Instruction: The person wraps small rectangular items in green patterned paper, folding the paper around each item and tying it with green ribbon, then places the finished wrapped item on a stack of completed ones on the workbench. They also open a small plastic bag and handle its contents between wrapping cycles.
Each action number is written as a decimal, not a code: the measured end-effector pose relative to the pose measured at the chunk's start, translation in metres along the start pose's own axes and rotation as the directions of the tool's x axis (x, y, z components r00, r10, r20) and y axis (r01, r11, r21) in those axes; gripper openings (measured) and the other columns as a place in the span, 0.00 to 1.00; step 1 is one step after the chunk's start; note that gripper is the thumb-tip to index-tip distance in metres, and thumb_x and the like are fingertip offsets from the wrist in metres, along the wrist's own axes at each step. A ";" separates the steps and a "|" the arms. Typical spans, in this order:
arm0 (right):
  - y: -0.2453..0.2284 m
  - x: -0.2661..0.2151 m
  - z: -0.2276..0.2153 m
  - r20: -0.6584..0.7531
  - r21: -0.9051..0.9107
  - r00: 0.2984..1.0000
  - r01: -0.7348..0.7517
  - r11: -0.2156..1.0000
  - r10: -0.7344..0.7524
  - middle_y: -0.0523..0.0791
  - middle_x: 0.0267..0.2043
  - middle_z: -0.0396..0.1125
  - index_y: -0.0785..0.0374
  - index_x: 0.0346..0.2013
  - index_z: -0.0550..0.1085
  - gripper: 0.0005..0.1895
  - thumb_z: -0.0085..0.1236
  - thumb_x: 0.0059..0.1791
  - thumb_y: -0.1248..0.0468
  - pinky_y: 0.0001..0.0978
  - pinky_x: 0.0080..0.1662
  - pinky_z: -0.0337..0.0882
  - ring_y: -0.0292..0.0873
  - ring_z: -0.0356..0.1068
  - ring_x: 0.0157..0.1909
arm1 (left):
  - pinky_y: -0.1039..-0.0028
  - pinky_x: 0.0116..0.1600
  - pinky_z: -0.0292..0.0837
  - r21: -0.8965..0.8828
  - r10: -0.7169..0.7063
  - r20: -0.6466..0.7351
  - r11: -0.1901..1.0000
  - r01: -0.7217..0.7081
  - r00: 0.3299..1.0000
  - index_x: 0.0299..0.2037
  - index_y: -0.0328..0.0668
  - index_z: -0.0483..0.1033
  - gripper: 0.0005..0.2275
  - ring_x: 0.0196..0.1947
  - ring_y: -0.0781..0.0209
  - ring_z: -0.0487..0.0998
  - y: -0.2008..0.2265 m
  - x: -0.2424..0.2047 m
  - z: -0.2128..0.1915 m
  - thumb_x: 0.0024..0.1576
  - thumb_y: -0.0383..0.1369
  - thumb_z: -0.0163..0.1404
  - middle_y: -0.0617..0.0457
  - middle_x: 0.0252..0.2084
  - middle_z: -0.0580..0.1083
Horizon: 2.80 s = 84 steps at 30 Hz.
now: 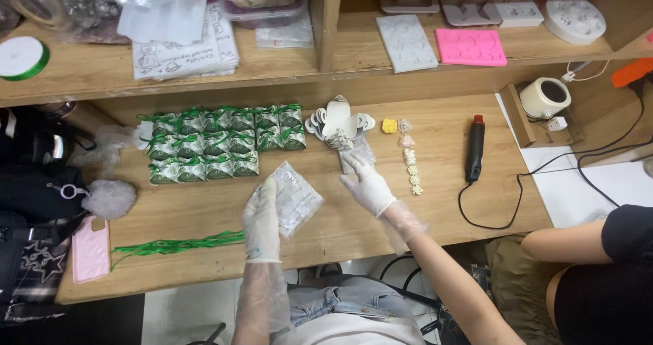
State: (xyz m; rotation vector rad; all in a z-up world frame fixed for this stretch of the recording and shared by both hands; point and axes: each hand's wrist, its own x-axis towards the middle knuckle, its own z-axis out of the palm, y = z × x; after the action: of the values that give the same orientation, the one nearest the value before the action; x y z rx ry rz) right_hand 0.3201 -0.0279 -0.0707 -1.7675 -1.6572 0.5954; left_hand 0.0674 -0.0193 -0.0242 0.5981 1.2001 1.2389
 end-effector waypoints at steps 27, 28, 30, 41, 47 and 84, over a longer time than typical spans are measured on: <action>-0.095 -0.083 0.017 0.356 0.770 0.902 -0.430 0.471 0.242 0.44 0.55 0.72 0.62 0.61 0.71 0.22 0.51 0.54 0.58 0.31 0.49 0.74 0.36 0.73 0.51 | 0.78 0.42 0.73 -0.022 0.150 -0.186 0.987 -0.156 0.971 0.43 0.33 0.83 0.13 0.36 0.73 0.74 -0.023 -0.044 -0.012 0.63 0.38 0.52 0.58 0.38 0.79; -0.093 -0.080 0.017 0.357 0.770 0.901 -0.432 0.469 0.245 0.44 0.55 0.72 0.62 0.61 0.71 0.22 0.51 0.54 0.58 0.31 0.49 0.74 0.36 0.73 0.51 | 0.78 0.42 0.73 -0.021 0.147 -0.186 0.988 -0.154 0.971 0.43 0.33 0.83 0.13 0.36 0.73 0.74 -0.019 -0.046 -0.008 0.63 0.38 0.52 0.58 0.38 0.79; -0.088 -0.080 0.018 0.437 0.839 0.884 -0.468 0.278 0.167 0.43 0.61 0.68 0.58 0.65 0.67 0.24 0.48 0.54 0.57 0.35 0.52 0.75 0.40 0.72 0.56 | 0.78 0.42 0.74 -0.073 0.135 -0.180 0.986 -0.150 0.974 0.44 0.34 0.82 0.13 0.36 0.73 0.75 -0.015 -0.053 -0.003 0.63 0.38 0.51 0.59 0.39 0.80; -0.067 -0.072 0.005 0.296 0.745 0.877 -0.460 0.483 0.378 0.45 0.44 0.73 0.64 0.52 0.75 0.17 0.55 0.55 0.56 0.34 0.48 0.73 0.38 0.72 0.43 | 0.78 0.49 0.75 0.083 0.236 -0.132 0.970 -0.227 0.963 0.50 0.34 0.80 0.13 0.43 0.70 0.79 -0.002 -0.079 0.034 0.63 0.35 0.49 0.55 0.45 0.81; -0.057 -0.067 0.016 0.461 0.802 0.770 -0.575 0.165 0.442 0.46 0.47 0.71 0.66 0.53 0.72 0.21 0.53 0.55 0.52 0.34 0.46 0.75 0.39 0.74 0.44 | 0.78 0.47 0.76 -0.117 0.241 -0.129 0.960 -0.256 0.962 0.50 0.32 0.79 0.14 0.42 0.71 0.79 -0.031 -0.063 0.044 0.65 0.36 0.48 0.55 0.45 0.80; -0.032 0.000 -0.043 0.465 0.870 0.885 -0.460 0.175 0.017 0.40 0.42 0.69 0.63 0.56 0.72 0.17 0.60 0.52 0.66 0.30 0.48 0.72 0.35 0.69 0.44 | 0.65 0.71 0.62 0.072 0.080 0.219 0.993 -0.098 0.973 0.76 0.52 0.43 0.39 0.72 0.57 0.60 0.014 0.038 0.011 0.57 0.34 0.55 0.46 0.73 0.56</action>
State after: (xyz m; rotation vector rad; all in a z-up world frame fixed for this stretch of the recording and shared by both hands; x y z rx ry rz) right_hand 0.3284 -0.0339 -0.0181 -0.8770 -0.6709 1.7628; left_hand 0.0675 0.0227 -0.0224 0.8336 1.0547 1.1700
